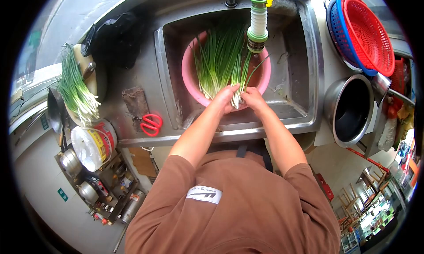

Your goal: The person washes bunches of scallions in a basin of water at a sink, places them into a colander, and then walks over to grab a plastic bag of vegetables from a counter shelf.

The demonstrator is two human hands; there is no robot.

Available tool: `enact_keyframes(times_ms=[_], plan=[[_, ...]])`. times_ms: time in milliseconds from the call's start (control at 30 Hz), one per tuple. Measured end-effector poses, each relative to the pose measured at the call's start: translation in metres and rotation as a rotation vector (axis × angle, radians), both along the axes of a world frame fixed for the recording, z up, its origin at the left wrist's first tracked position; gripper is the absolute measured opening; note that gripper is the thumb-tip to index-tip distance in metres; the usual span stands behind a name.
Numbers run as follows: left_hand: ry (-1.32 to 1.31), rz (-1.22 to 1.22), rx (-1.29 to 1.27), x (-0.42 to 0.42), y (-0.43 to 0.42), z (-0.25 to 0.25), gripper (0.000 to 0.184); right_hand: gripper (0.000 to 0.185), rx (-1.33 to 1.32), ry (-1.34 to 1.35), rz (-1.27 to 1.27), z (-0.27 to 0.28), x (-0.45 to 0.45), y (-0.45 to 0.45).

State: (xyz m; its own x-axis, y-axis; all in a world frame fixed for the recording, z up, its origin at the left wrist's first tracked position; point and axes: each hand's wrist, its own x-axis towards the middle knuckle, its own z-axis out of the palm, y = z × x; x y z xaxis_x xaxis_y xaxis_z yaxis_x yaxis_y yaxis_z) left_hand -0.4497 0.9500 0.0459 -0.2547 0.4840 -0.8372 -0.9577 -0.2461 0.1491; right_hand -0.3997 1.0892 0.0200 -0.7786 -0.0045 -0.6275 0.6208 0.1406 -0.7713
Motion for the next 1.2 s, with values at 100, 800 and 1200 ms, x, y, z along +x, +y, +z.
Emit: enact_keyframes(times_ms=[100,800,1200], plan=[[0.067,-0.025,0.036,-0.002,-0.004,-0.004,0.024,0.027,0.081,0.108,0.160,0.003,0.002,0.005],[1.149,-1.222,-0.759,-0.019,-0.015,0.018,0.036,0.031,0.164,0.201,-0.294,0.034,0.037,0.060],[0.992,-1.139,-0.689,-0.060,-0.122,0.180,0.032,0.026,0.033,0.202,-0.274,0.042,0.015,0.007]])
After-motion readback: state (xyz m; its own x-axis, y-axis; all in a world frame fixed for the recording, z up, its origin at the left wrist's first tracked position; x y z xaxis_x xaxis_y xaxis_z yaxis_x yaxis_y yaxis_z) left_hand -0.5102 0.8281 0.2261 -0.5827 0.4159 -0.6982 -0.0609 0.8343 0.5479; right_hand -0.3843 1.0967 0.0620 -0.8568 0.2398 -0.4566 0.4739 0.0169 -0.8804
